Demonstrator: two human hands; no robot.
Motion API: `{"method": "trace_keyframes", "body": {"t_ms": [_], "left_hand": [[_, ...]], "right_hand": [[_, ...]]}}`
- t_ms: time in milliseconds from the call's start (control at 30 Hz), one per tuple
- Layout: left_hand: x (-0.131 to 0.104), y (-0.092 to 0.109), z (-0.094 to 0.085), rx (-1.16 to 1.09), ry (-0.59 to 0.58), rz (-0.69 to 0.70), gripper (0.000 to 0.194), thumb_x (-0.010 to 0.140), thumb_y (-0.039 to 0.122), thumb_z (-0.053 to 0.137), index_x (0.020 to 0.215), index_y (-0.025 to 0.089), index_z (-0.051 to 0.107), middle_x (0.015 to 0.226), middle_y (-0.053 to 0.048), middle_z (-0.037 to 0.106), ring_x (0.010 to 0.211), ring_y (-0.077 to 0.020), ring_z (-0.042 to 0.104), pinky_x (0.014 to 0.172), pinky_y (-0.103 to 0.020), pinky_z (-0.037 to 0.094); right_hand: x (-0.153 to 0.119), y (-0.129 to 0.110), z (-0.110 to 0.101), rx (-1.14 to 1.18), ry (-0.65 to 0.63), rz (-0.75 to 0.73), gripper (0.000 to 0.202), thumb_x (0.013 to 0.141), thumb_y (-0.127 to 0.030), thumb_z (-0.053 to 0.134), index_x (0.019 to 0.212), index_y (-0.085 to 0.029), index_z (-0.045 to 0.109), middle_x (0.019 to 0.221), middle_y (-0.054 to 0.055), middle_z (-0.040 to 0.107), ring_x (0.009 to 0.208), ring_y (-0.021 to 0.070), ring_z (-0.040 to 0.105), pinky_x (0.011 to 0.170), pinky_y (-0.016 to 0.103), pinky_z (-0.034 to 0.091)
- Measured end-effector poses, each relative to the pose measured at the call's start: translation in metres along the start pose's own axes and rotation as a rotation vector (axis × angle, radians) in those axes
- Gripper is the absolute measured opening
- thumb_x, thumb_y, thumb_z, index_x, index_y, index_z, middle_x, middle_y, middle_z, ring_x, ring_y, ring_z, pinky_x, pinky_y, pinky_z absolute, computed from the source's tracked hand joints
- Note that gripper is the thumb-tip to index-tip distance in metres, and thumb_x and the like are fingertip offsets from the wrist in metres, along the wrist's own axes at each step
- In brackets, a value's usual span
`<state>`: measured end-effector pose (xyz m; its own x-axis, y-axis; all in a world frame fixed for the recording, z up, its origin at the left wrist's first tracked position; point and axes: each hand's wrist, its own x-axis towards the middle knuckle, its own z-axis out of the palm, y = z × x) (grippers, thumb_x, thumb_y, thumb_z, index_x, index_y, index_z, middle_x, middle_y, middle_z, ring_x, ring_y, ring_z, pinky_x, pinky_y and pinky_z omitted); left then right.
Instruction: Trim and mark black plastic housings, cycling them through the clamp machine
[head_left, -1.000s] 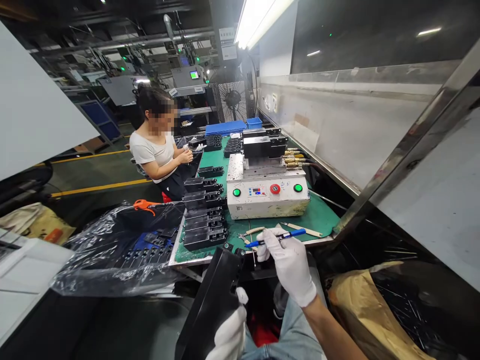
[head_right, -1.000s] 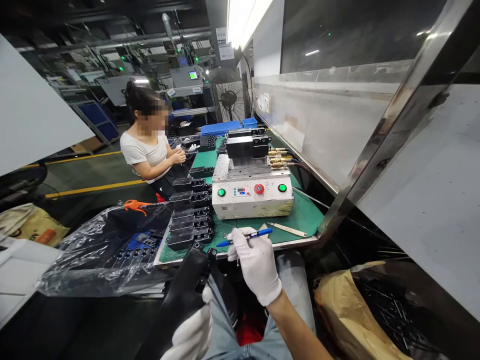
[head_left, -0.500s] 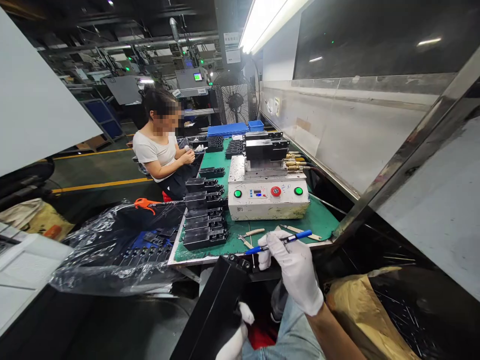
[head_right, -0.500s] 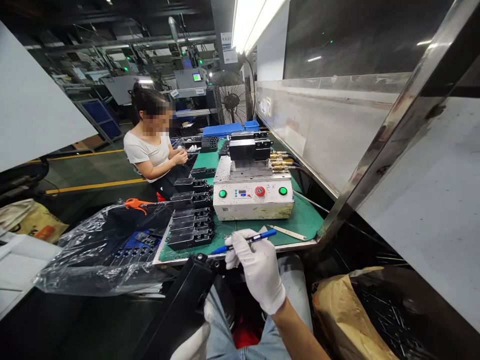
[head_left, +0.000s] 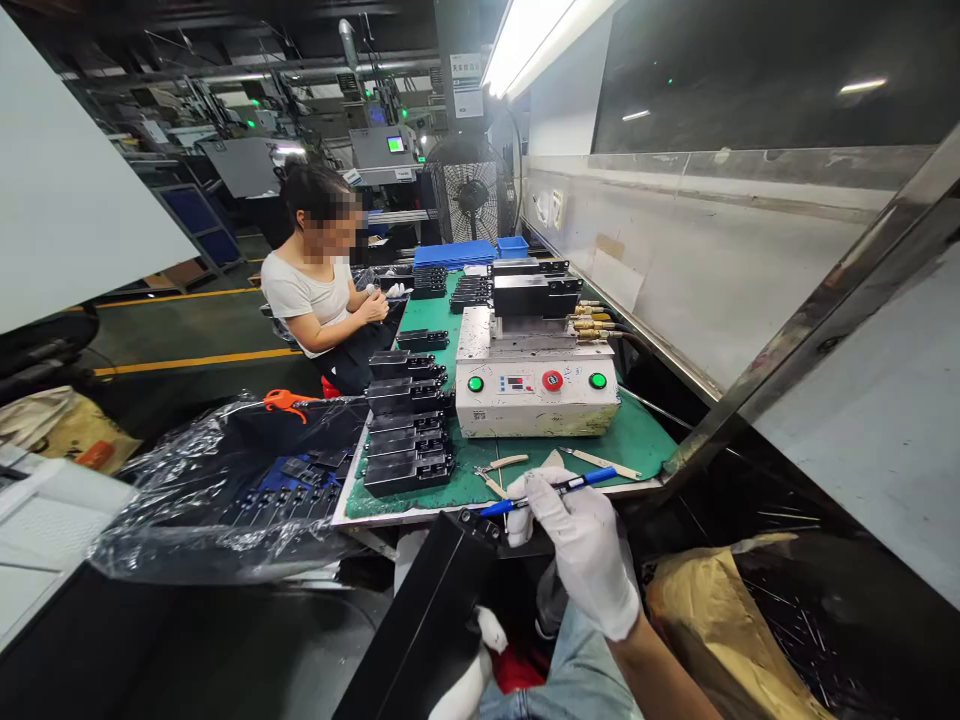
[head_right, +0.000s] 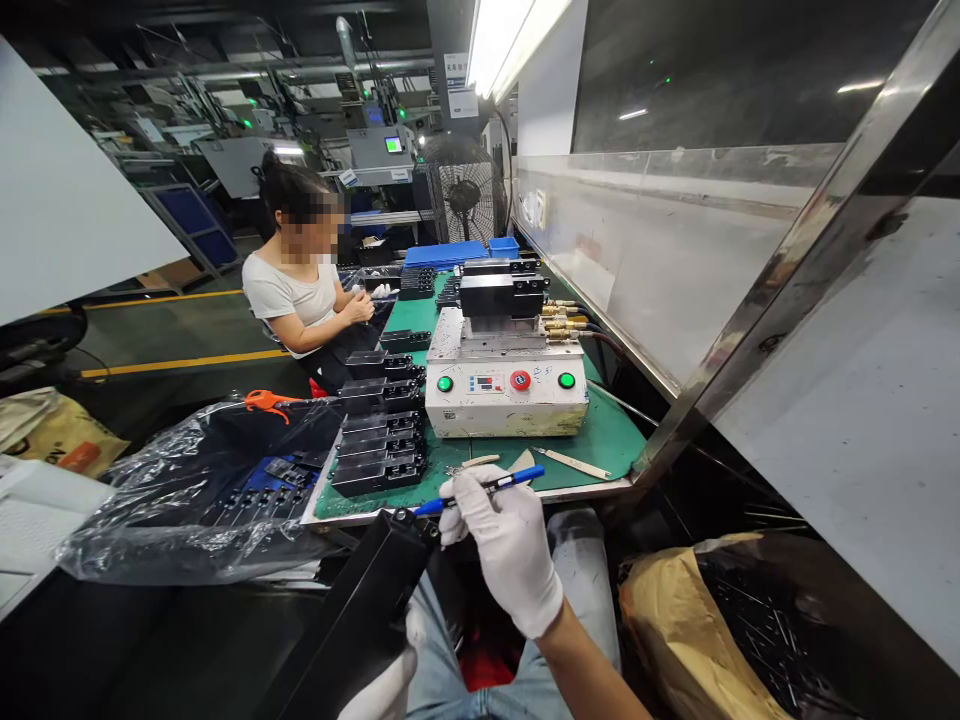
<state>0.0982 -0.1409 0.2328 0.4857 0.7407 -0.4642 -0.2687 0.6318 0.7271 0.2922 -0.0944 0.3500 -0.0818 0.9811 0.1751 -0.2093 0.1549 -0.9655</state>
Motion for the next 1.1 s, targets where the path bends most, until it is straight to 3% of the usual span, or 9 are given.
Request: {"method": "trace_keyframes", "body": {"t_ms": [100, 333, 433, 533, 667, 900, 1100], "left_hand": [[-0.001, 0.005, 0.002, 0.037, 0.002, 0.006, 0.05, 0.094, 0.052, 0.057, 0.133, 0.021, 0.058, 0.131, -0.012, 0.066, 0.11, -0.0239, 0.067, 0.093, -0.048, 0.061], [-0.022, 0.018, 0.017, 0.165, 0.092, 0.083, 0.06, 0.092, 0.06, 0.054, 0.137, 0.02, 0.055, 0.13, -0.013, 0.068, 0.111, -0.0254, 0.068, 0.093, -0.051, 0.06], [-0.039, 0.024, 0.028, 0.208, 0.15, 0.133, 0.072, 0.078, 0.065, 0.069, 0.136, 0.024, 0.059, 0.126, -0.012, 0.073, 0.117, -0.033, 0.066, 0.097, -0.052, 0.058], [-0.053, 0.032, 0.044, 0.328, 0.253, 0.179, 0.08, 0.066, 0.057, 0.082, 0.135, 0.023, 0.061, 0.127, -0.008, 0.075, 0.123, -0.037, 0.063, 0.104, -0.042, 0.053], [-0.062, 0.045, 0.063, 0.599, 0.413, 0.12, 0.071, 0.069, 0.039, 0.074, 0.136, 0.018, 0.059, 0.118, -0.008, 0.077, 0.107, -0.0302, 0.068, 0.094, -0.035, 0.055], [-0.06, 0.05, 0.074, 0.637, 0.376, 0.082, 0.067, 0.07, 0.023, 0.064, 0.137, 0.019, 0.057, 0.11, -0.004, 0.076, 0.096, -0.0244, 0.067, 0.085, -0.031, 0.052], [-0.061, 0.054, 0.088, 0.624, 0.362, 0.097, 0.063, 0.068, 0.017, 0.064, 0.131, 0.021, 0.06, 0.111, -0.002, 0.075, 0.094, -0.0228, 0.066, 0.082, -0.03, 0.051]], "right_hand": [[0.001, 0.005, 0.002, -0.004, -0.036, 0.032, 0.036, 0.098, -0.051, 0.063, 0.087, -0.018, 0.071, 0.061, 0.0, 0.07, 0.054, 0.0128, 0.068, 0.055, 0.022, 0.058], [0.011, 0.01, -0.011, -0.098, 0.107, -0.049, 0.04, 0.097, -0.053, 0.063, 0.082, -0.017, 0.071, 0.06, 0.002, 0.07, 0.053, 0.0152, 0.067, 0.054, 0.026, 0.057], [0.006, 0.002, -0.017, -0.134, 0.128, -0.064, 0.039, 0.1, -0.052, 0.059, 0.083, -0.018, 0.07, 0.062, 0.002, 0.07, 0.055, 0.0154, 0.068, 0.055, 0.026, 0.058], [-0.001, -0.002, -0.019, -0.28, 0.087, -0.106, 0.037, 0.102, -0.048, 0.056, 0.083, -0.019, 0.07, 0.065, 0.001, 0.07, 0.057, 0.0143, 0.068, 0.056, 0.025, 0.056], [-0.005, 0.002, -0.023, -0.463, -0.008, -0.137, 0.035, 0.104, -0.043, 0.055, 0.084, -0.02, 0.071, 0.07, 0.003, 0.072, 0.058, 0.0143, 0.068, 0.059, 0.026, 0.055], [-0.002, 0.002, -0.027, -0.537, 0.058, -0.21, 0.036, 0.103, -0.043, 0.055, 0.08, -0.02, 0.069, 0.068, 0.003, 0.07, 0.059, 0.0161, 0.069, 0.058, 0.026, 0.055], [0.004, 0.005, -0.011, -0.424, -0.089, -0.125, 0.037, 0.104, -0.046, 0.052, 0.083, -0.019, 0.068, 0.07, 0.003, 0.071, 0.055, 0.0143, 0.067, 0.056, 0.026, 0.056]]}}
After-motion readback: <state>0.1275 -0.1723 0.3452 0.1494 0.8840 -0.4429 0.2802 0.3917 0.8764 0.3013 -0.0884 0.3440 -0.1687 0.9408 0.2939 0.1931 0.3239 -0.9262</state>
